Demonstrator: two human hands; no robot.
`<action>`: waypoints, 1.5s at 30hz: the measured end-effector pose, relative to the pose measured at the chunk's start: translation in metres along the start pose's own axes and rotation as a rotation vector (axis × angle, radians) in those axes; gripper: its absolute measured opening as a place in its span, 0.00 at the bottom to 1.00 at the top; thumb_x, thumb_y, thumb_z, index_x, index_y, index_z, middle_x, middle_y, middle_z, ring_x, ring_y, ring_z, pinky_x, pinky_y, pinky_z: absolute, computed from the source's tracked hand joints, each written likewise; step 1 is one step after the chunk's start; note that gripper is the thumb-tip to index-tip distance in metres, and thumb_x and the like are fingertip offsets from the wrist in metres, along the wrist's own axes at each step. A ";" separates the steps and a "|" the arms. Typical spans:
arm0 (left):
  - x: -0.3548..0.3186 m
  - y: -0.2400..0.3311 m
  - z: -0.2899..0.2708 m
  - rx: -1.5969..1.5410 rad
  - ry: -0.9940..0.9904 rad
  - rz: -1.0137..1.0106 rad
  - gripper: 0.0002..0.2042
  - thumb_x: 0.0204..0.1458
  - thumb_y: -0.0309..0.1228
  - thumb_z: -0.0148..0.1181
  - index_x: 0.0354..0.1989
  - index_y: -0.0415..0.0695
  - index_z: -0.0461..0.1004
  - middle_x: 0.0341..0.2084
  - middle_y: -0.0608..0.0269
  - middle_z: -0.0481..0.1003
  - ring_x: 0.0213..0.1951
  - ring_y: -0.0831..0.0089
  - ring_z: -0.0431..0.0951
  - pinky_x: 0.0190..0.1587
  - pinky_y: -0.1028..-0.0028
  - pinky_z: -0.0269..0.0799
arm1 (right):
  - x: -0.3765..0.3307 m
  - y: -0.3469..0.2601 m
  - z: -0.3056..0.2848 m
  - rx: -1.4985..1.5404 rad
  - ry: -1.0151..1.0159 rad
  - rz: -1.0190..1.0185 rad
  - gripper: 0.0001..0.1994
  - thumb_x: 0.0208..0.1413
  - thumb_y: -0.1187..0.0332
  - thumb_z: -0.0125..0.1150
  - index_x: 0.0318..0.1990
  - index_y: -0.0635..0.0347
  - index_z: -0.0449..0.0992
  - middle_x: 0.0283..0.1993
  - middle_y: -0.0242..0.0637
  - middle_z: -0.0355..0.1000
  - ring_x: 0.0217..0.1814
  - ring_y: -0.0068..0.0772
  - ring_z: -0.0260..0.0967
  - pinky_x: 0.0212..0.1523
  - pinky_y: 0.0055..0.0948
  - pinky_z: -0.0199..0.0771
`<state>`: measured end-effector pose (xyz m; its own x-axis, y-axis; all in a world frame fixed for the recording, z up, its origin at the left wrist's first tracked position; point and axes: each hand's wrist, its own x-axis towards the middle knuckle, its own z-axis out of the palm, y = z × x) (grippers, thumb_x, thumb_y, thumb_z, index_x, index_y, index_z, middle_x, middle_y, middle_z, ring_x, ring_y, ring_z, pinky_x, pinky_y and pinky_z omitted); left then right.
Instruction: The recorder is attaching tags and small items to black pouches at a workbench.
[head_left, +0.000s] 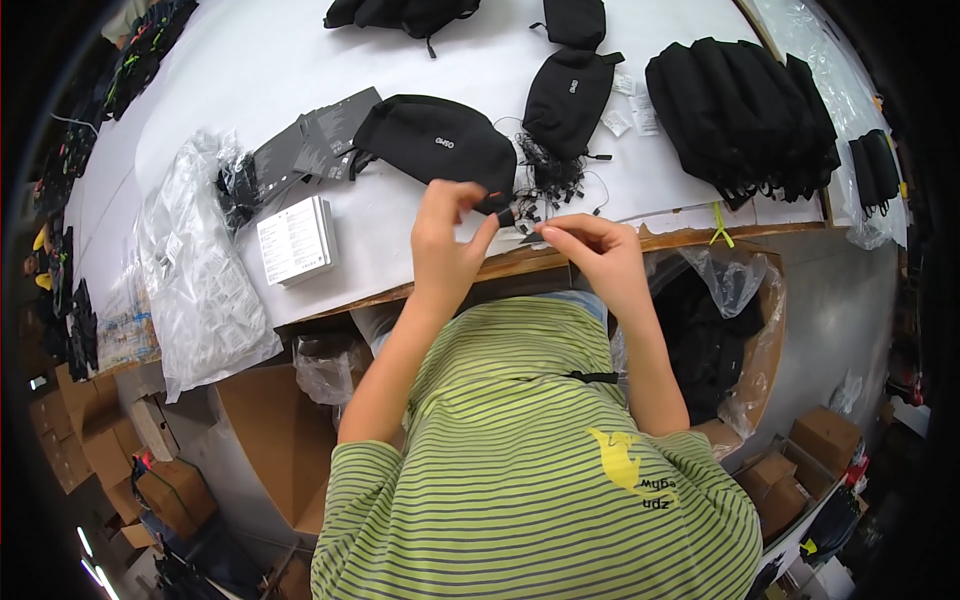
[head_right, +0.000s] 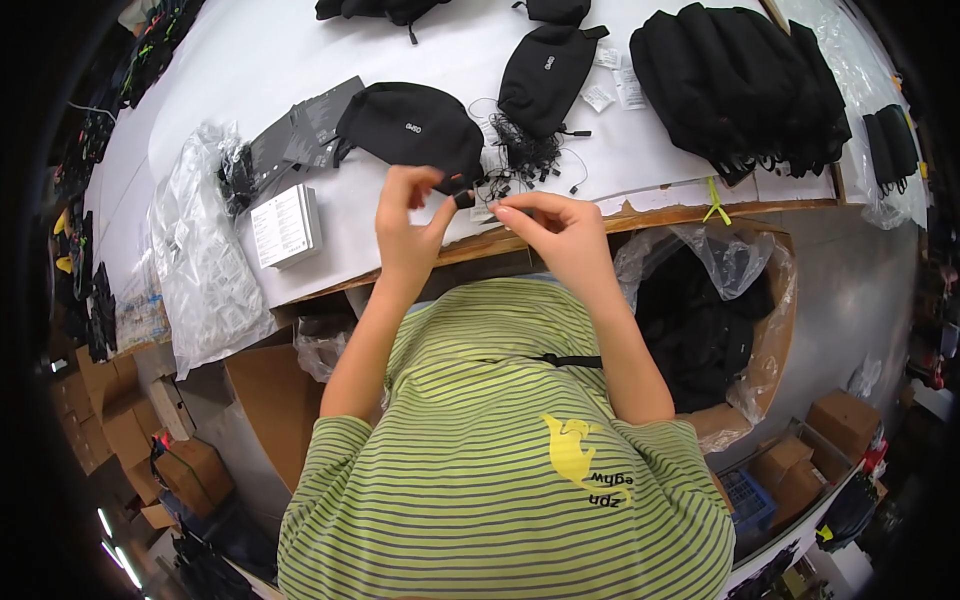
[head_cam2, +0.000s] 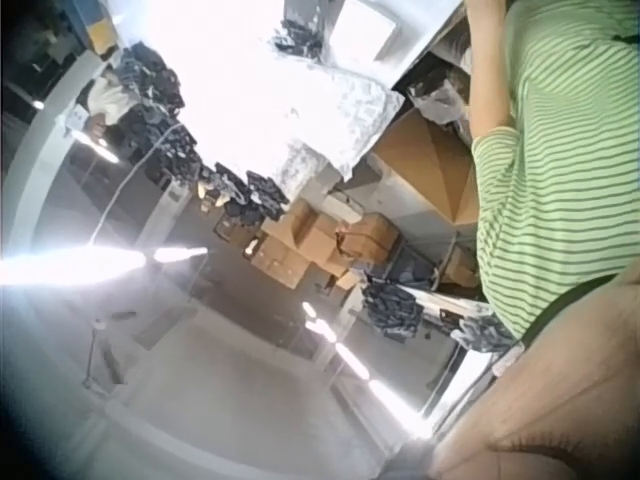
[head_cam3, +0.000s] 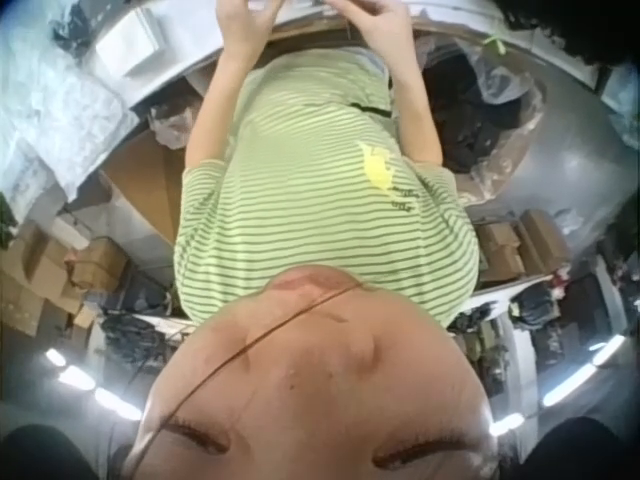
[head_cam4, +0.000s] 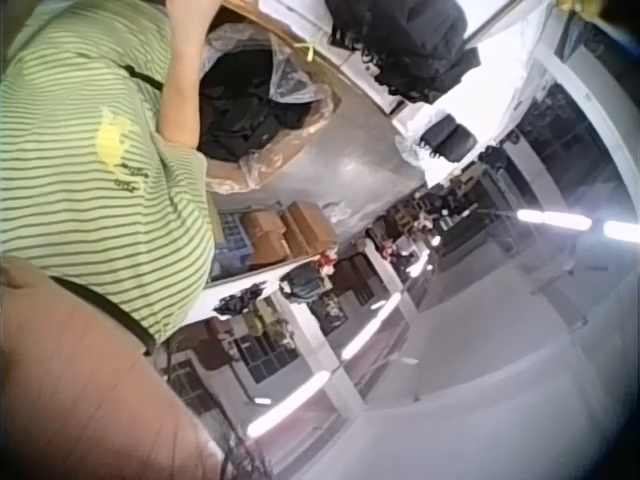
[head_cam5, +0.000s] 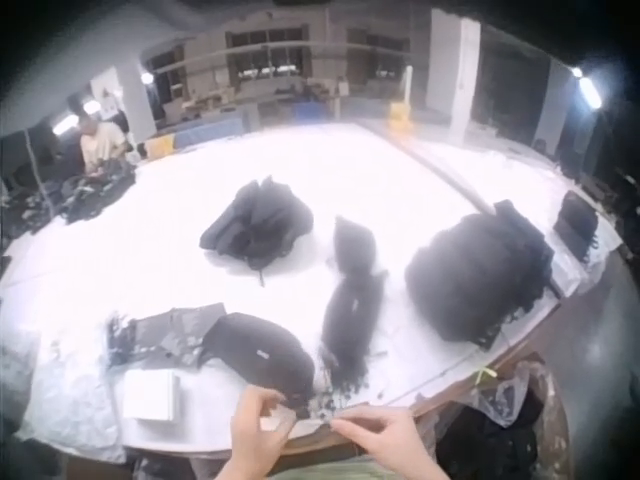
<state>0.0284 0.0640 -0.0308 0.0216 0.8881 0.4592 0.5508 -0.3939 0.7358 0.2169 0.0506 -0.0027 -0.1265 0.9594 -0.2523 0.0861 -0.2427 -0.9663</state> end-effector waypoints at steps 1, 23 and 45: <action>-0.007 0.004 -0.005 -0.065 0.058 -0.182 0.14 0.38 0.20 0.62 0.36 0.47 0.78 0.24 0.66 0.67 0.25 0.71 0.65 0.27 0.74 0.61 | 0.003 0.002 0.007 -0.136 0.044 -0.081 0.06 0.51 0.69 0.65 0.35 0.61 0.82 0.17 0.21 0.67 0.17 0.09 0.48 0.18 0.17 0.45; -0.034 0.052 -0.054 -0.799 0.165 -0.565 0.03 0.54 0.24 0.57 0.34 0.37 0.72 0.29 0.63 0.73 0.29 0.80 0.71 0.34 0.82 0.64 | 0.008 -0.003 0.007 0.484 -0.262 -0.076 0.06 0.57 0.71 0.57 0.39 0.62 0.72 0.34 0.37 0.76 0.31 0.15 0.68 0.26 0.12 0.59; -0.041 0.061 -0.042 -0.351 -0.003 -0.393 0.04 0.55 0.24 0.55 0.31 0.35 0.72 0.22 0.64 0.73 0.21 0.85 0.69 0.23 0.85 0.63 | -0.015 -0.007 0.052 0.493 -0.164 -0.055 0.08 0.57 0.68 0.60 0.29 0.59 0.70 0.24 0.27 0.69 0.25 0.11 0.63 0.22 0.11 0.52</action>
<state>0.0264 -0.0065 0.0160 -0.1273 0.9853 0.1142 0.2057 -0.0864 0.9748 0.1670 0.0300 0.0050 -0.2738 0.9471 -0.1673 -0.3958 -0.2695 -0.8779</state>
